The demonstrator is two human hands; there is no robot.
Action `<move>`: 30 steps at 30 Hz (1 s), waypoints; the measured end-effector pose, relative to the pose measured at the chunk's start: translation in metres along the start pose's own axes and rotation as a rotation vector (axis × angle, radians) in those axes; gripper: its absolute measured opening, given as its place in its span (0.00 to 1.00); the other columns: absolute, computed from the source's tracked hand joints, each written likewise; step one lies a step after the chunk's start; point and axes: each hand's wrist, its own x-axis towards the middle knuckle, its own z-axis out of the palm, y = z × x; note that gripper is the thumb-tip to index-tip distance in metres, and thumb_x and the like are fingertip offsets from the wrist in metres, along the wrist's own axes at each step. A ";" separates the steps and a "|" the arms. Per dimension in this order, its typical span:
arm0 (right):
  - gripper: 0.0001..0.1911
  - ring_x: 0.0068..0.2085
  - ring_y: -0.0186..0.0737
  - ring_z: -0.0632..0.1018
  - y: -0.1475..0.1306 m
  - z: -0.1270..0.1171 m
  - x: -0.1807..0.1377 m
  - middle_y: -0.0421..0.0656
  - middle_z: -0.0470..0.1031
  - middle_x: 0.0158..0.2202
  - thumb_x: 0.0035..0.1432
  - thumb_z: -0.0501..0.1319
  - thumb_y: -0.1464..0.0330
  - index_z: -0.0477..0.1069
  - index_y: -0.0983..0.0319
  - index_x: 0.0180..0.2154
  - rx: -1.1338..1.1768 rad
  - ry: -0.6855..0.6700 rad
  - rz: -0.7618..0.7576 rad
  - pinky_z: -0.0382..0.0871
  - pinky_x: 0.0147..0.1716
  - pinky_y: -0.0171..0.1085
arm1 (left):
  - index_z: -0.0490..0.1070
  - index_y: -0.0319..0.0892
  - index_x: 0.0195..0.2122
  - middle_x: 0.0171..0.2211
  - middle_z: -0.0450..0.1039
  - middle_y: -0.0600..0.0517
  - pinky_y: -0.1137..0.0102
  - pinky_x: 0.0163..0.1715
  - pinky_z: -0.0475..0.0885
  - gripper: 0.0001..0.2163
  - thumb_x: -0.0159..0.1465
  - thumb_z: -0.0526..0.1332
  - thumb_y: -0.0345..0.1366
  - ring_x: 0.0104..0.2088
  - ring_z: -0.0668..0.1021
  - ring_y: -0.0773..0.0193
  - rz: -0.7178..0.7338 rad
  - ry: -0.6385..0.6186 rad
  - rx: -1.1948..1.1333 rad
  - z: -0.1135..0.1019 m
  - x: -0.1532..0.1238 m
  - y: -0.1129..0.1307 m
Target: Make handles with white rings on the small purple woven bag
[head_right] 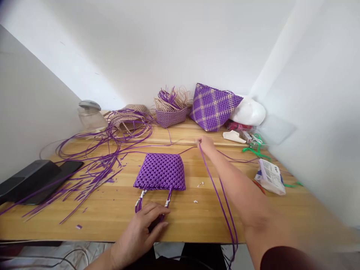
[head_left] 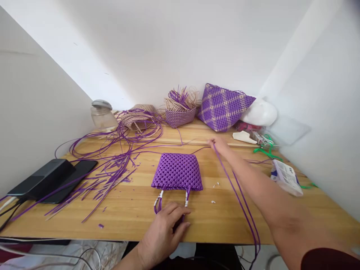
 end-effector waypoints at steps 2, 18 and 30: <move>0.08 0.25 0.34 0.71 -0.015 -0.025 0.019 0.41 0.75 0.28 0.60 0.59 0.66 0.69 0.60 0.29 0.097 0.143 0.032 0.64 0.26 0.32 | 0.71 0.48 0.50 0.45 0.75 0.49 0.65 0.48 0.73 0.12 0.67 0.58 0.32 0.47 0.76 0.60 0.003 -0.002 -0.007 0.000 -0.001 -0.001; 0.07 0.30 0.37 0.75 -0.099 -0.131 -0.071 0.40 0.76 0.30 0.55 0.67 0.64 0.74 0.59 0.32 0.292 0.249 -0.612 0.68 0.29 0.36 | 0.71 0.47 0.53 0.46 0.72 0.46 0.65 0.48 0.74 0.14 0.67 0.59 0.33 0.46 0.76 0.61 0.060 0.235 -0.008 -0.003 -0.006 0.002; 0.18 0.46 0.52 0.77 -0.027 -0.101 -0.113 0.54 0.77 0.49 0.59 0.63 0.64 0.72 0.63 0.50 -0.659 -0.069 -0.126 0.66 0.37 0.41 | 0.77 0.40 0.40 0.39 0.77 0.47 0.67 0.38 0.74 0.10 0.64 0.61 0.40 0.38 0.78 0.61 -0.269 0.202 -0.288 -0.019 0.013 0.022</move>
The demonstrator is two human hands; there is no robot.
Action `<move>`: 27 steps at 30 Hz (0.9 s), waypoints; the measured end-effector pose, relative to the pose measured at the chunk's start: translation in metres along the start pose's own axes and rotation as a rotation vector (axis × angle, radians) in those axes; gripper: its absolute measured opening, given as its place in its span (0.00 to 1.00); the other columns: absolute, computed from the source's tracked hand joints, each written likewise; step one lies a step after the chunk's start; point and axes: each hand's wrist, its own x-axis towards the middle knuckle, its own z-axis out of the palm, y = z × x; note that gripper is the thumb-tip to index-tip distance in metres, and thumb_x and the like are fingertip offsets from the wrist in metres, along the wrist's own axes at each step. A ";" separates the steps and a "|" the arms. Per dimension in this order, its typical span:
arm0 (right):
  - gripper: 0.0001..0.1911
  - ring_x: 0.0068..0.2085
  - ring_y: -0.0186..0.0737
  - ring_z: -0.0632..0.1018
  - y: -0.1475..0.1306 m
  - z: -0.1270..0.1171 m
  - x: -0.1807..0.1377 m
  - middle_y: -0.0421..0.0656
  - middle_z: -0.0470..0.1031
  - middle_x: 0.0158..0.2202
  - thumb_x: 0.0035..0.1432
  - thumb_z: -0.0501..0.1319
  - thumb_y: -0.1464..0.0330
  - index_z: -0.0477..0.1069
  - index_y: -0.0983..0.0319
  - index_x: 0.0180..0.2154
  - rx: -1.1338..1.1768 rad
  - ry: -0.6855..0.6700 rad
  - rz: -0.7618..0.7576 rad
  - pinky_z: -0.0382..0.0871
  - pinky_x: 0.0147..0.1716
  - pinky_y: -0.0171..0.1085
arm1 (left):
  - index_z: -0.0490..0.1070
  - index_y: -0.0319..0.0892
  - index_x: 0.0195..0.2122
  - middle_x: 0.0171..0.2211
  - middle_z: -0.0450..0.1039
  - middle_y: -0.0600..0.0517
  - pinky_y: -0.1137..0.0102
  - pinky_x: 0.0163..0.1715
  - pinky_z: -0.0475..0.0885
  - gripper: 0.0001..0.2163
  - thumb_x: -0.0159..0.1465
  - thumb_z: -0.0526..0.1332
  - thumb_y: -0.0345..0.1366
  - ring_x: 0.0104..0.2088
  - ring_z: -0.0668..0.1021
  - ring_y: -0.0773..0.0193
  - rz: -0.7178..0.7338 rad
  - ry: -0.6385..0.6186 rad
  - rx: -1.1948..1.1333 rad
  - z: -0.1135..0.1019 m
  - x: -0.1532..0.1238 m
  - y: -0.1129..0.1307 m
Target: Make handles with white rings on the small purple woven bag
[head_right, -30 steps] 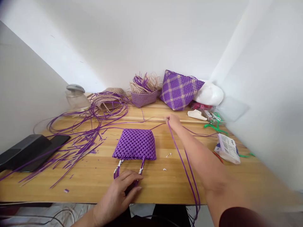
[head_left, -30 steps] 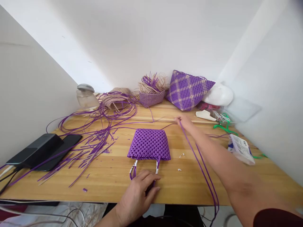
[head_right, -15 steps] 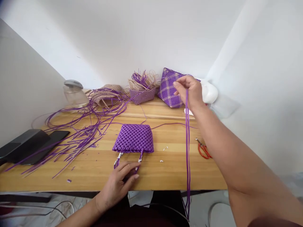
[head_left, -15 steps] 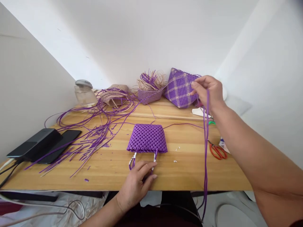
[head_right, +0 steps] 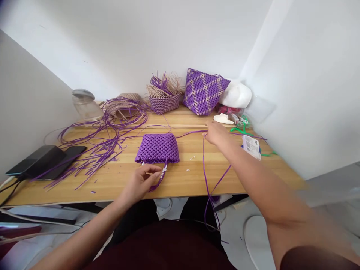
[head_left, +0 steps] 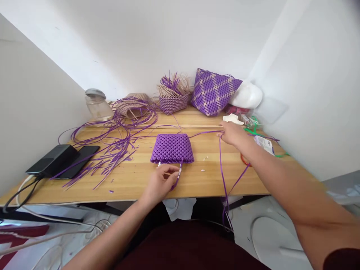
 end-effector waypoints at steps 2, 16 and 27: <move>0.22 0.48 0.53 0.77 0.000 -0.001 -0.005 0.56 0.74 0.53 0.59 0.64 0.63 0.70 0.64 0.53 0.012 -0.053 0.057 0.67 0.40 0.42 | 0.76 0.40 0.40 0.38 0.78 0.47 0.66 0.39 0.74 0.11 0.63 0.62 0.42 0.37 0.79 0.61 -0.083 0.014 -0.092 -0.004 0.000 0.002; 0.07 0.35 0.38 0.76 -0.082 -0.055 -0.086 0.40 0.76 0.34 0.59 0.61 0.71 0.73 0.58 0.41 0.843 -0.066 -0.384 0.65 0.30 0.36 | 0.71 0.37 0.34 0.20 0.67 0.57 0.79 0.18 0.65 0.15 0.62 0.66 0.46 0.18 0.70 0.75 -0.015 -0.321 -0.588 0.027 0.022 0.098; 0.19 0.20 0.25 0.61 0.000 -0.009 -0.199 0.34 0.61 0.22 0.62 0.62 0.54 0.71 0.64 0.33 1.503 -0.725 -0.032 0.50 0.18 0.29 | 0.57 0.42 0.23 0.15 0.41 0.60 0.77 0.15 0.49 0.18 0.72 0.46 0.34 0.15 0.51 0.74 -0.190 0.113 -0.858 -0.040 0.025 0.122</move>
